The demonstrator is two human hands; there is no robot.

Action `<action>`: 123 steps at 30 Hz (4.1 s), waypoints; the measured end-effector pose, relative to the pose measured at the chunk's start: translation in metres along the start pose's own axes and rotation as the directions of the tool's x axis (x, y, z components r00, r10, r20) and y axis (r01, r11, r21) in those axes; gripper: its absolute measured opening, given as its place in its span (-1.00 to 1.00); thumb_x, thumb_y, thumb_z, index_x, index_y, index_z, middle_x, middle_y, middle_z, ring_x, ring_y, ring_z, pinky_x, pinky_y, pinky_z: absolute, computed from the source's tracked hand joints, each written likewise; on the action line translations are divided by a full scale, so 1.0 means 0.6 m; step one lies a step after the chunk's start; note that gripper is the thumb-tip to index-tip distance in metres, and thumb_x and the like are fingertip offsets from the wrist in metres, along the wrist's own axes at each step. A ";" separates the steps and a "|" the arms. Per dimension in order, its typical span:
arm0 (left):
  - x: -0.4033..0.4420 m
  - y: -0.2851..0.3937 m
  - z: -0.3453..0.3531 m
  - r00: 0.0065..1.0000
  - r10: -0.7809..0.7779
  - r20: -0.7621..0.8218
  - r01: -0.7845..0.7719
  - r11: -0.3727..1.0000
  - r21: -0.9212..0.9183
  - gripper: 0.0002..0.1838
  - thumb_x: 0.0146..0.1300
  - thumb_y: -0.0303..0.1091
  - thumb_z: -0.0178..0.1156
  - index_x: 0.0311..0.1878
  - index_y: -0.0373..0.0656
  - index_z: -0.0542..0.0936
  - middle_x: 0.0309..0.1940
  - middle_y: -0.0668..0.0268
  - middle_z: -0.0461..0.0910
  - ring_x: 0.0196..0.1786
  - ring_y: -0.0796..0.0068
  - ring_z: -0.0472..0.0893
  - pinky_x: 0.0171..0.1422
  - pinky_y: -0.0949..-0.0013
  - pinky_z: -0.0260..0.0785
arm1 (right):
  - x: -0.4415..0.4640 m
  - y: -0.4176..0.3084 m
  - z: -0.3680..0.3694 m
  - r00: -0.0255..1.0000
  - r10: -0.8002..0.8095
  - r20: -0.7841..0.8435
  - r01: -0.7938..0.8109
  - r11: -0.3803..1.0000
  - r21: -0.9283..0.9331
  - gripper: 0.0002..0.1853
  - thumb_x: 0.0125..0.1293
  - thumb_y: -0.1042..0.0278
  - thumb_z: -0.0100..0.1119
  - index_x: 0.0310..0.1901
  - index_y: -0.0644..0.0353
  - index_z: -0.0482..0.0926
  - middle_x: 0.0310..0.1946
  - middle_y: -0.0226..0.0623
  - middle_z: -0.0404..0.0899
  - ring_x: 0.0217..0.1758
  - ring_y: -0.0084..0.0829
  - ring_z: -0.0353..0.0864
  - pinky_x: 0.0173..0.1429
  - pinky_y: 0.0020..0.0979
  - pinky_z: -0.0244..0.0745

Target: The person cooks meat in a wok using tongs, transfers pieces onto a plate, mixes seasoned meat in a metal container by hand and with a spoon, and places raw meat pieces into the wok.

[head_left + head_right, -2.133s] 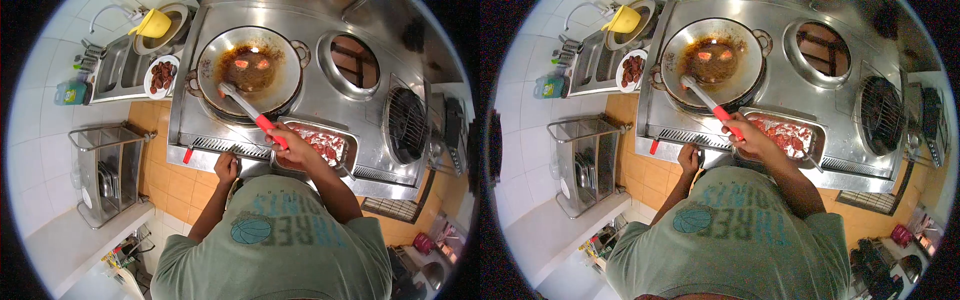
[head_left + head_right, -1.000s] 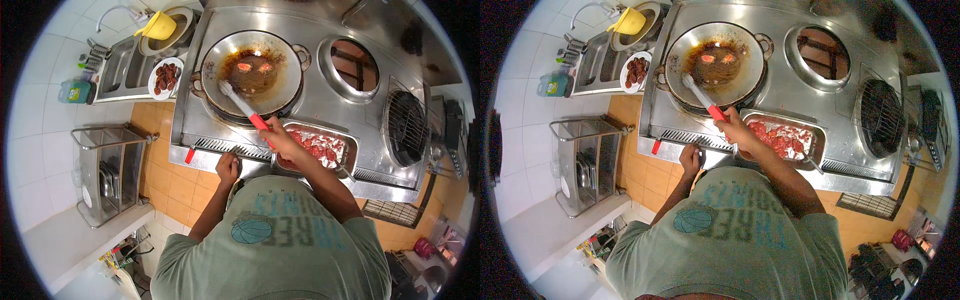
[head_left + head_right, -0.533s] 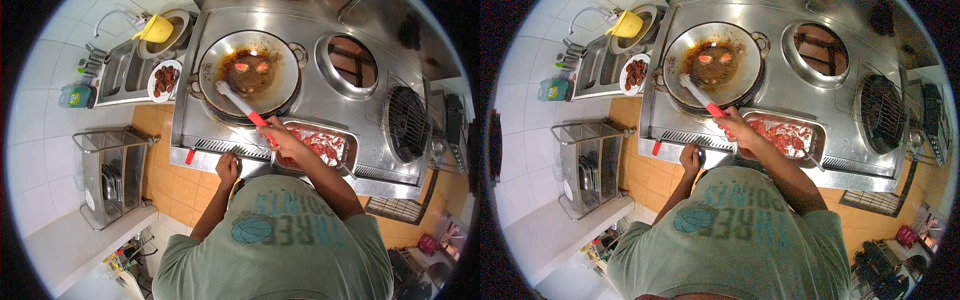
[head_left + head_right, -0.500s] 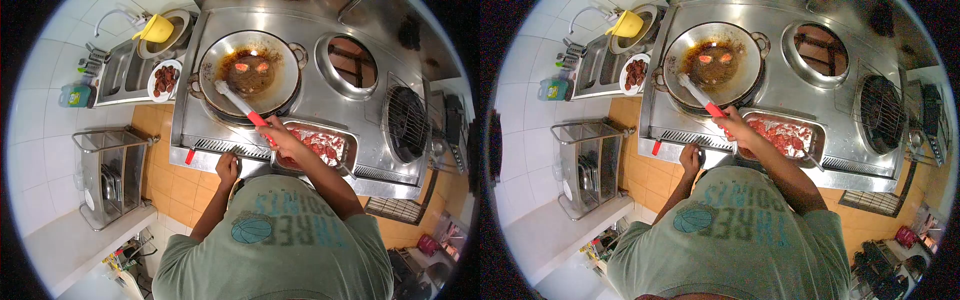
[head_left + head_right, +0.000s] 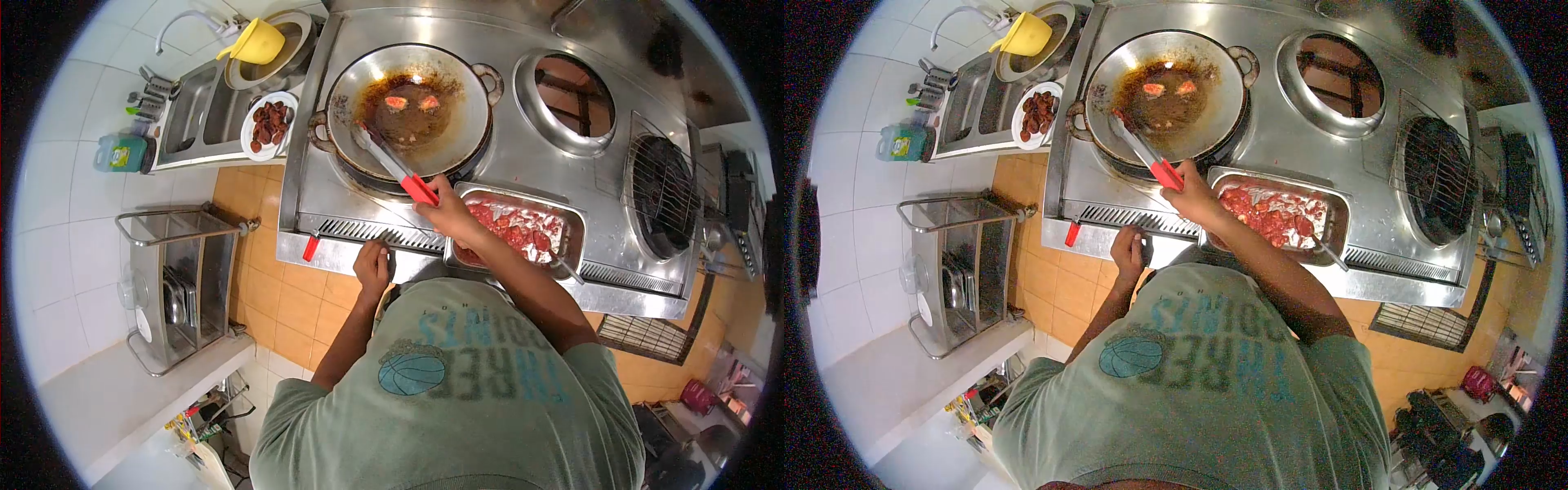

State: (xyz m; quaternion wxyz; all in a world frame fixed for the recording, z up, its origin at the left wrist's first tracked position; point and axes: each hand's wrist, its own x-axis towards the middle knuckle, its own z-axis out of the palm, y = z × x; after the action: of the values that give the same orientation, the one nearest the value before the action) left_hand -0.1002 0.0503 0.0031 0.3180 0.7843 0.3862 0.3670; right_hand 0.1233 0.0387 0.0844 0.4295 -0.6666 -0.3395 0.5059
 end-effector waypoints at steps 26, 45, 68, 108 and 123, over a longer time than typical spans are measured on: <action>-0.003 -0.006 -0.002 0.993 -0.093 0.069 0.091 0.995 0.038 -0.83 0.17 -0.45 0.02 -0.41 -0.32 0.57 -0.42 0.09 0.56 -0.34 0.11 0.55 -0.19 0.28 0.40 | -0.028 -0.005 -0.009 0.968 -0.249 0.034 0.215 0.750 -0.625 -0.66 0.16 0.46 0.16 -0.08 0.19 0.25 -0.27 0.04 0.52 -0.28 0.13 0.58 -0.28 0.03 0.51; 0.000 -0.004 0.000 0.995 -0.067 0.076 0.064 0.997 0.037 -0.79 0.20 -0.42 0.00 -0.43 -0.33 0.55 -0.43 0.07 0.55 -0.35 0.11 0.54 -0.21 0.26 0.38 | -0.038 -0.009 0.001 0.948 -0.313 0.054 0.220 0.524 -0.823 -0.77 0.28 0.49 -0.05 -0.03 0.19 0.38 -0.34 -0.02 0.54 -0.46 -0.06 0.65 -0.52 -0.18 0.55; -0.001 -0.010 0.004 0.997 -0.042 0.059 0.041 0.999 0.028 -0.74 0.23 -0.35 -0.01 -0.43 -0.32 0.57 -0.44 0.08 0.56 -0.35 0.11 0.55 -0.21 0.27 0.38 | -0.039 -0.002 0.006 0.924 -0.379 0.051 0.214 0.404 -0.890 -0.88 0.32 0.37 -0.03 -0.12 0.01 0.39 -0.41 -0.23 0.51 -0.56 -0.26 0.66 -0.65 -0.29 0.53; -0.002 -0.009 -0.001 0.991 -0.066 0.113 0.061 0.997 0.048 -0.73 0.27 -0.34 -0.02 -0.42 -0.33 0.55 -0.44 0.09 0.53 -0.34 0.13 0.54 -0.20 0.28 0.36 | -0.045 0.002 0.008 0.915 -0.404 0.020 0.223 0.462 -0.858 -0.84 0.30 0.40 -0.04 -0.10 -0.02 0.40 -0.38 -0.19 0.51 -0.58 -0.25 0.64 -0.64 -0.28 0.50; 0.008 0.002 0.000 0.989 -0.081 0.125 0.073 0.995 0.073 -0.74 0.23 -0.33 -0.02 -0.39 -0.31 0.55 -0.41 0.07 0.56 -0.33 0.10 0.56 -0.20 0.25 0.39 | -0.045 0.002 -0.017 0.933 -0.356 0.054 0.219 0.439 -0.871 -0.83 0.27 0.39 0.00 -0.10 -0.04 0.43 -0.39 -0.21 0.47 -0.57 -0.27 0.64 -0.64 -0.30 0.51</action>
State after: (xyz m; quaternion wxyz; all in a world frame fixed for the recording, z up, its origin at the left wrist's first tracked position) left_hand -0.0976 0.0538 0.0053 0.3290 0.8012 0.4073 0.2899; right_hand 0.1259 0.0119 0.0947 0.1382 -0.7560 -0.6246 0.1388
